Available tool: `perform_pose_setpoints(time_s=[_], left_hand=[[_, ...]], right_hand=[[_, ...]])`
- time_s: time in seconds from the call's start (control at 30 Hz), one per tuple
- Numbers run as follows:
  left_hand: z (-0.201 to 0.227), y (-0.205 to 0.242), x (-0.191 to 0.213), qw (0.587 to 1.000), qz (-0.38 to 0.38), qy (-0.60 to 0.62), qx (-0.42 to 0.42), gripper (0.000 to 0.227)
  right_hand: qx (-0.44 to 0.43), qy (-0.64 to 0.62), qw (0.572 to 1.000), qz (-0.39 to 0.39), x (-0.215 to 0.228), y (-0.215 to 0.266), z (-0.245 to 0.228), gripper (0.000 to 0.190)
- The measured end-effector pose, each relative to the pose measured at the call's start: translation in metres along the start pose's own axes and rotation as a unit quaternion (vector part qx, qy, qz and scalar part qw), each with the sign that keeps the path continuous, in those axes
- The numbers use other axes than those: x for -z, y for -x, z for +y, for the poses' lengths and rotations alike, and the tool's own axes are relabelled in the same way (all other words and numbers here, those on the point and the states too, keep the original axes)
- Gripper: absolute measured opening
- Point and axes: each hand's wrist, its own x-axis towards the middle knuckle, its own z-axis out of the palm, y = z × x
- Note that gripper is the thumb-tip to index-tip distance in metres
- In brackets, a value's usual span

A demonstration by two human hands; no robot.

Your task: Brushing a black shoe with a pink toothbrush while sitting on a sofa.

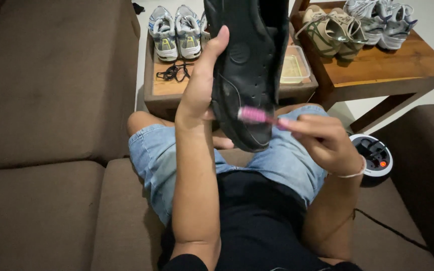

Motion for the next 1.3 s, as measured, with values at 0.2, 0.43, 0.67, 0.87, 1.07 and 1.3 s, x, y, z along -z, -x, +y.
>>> perform_pose_setpoints(time_s=[0.2, 0.43, 0.67, 0.87, 1.07, 1.3], left_hand=[[-0.001, 0.002, -0.012, 0.998, 0.055, -0.017, -0.009, 0.051], [-0.011, -0.006, 0.007, 0.995, -0.063, 0.008, -0.082, 0.042], [-0.008, 0.011, -0.024, 0.998, 0.058, 0.002, 0.019, 0.059], [-0.022, -0.003, -0.005, 0.994, 0.060, -0.037, -0.085, 0.050], [-0.021, 0.000, -0.004, 0.987, 0.002, -0.159, -0.020, 0.062], [-0.018, 0.010, -0.026, 0.913, 0.037, -0.407, -0.005, 0.113]], right_hand=[[0.021, -0.050, 0.997, -0.047, 0.003, 0.001, 0.004, 0.040], [-0.017, 0.039, 0.996, 0.080, -0.001, 0.001, 0.003, 0.027], [-0.026, 0.055, 0.996, 0.069, -0.005, 0.005, 0.007, 0.033], [-0.024, 0.083, 0.990, 0.113, -0.014, -0.001, 0.005, 0.028], [-0.023, 0.117, 0.986, 0.119, -0.004, 0.007, 0.001, 0.034], [-0.054, 0.149, 0.983, 0.098, 0.007, 0.008, -0.020, 0.034]])
